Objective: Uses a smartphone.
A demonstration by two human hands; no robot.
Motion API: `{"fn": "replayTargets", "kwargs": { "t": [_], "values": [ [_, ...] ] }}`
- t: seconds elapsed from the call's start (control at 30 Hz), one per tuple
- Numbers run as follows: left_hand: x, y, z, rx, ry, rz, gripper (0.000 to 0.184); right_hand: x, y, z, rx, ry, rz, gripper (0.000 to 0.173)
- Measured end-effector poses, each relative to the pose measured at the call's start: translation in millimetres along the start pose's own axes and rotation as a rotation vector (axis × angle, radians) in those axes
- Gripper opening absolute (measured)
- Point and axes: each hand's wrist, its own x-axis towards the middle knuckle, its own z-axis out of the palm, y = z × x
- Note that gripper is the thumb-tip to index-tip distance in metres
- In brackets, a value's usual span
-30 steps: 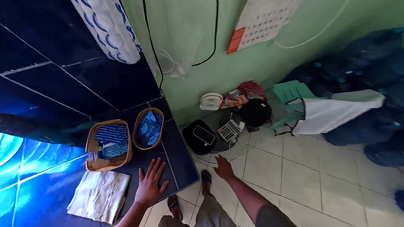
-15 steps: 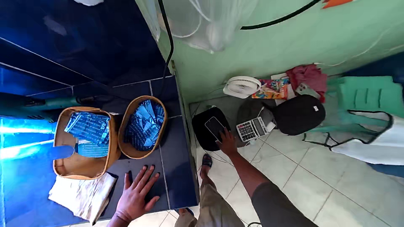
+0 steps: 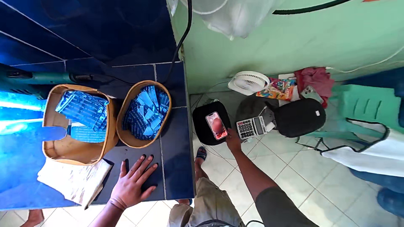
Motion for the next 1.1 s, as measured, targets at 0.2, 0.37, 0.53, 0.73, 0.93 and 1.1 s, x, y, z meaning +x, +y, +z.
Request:
{"fn": "replayTargets", "kwargs": {
  "t": [0.2, 0.37, 0.53, 0.73, 0.93, 1.1],
  "values": [
    [0, 1, -1, -0.009, -0.014, -0.008, 0.069, -7, -4, 4, 0.013, -0.028, 0.019, 0.058],
    [-1, -1, 0, -0.004, -0.010, -0.004, 0.069, -15, -20, 34, -0.059, 0.112, -0.001, 0.110],
    [0, 0, -1, -0.001, -0.008, 0.007, 0.069, -5, -48, 60, -0.165, 0.180, 0.061, 0.121],
    [1, 0, -1, 0.003, -0.006, 0.011, 0.069, 5, -64, 41, -0.293, 0.077, 0.122, 0.118],
    [5, 1, -2, -0.025, -0.020, -0.026, 0.066, -34, -61, -4, 0.641, -0.065, 0.123, 0.112],
    [57, 77, -41, -0.516, 0.088, -0.311, 0.046, -175, -120, -109, 0.535, -0.041, -0.295, 0.112]
  ]
}}
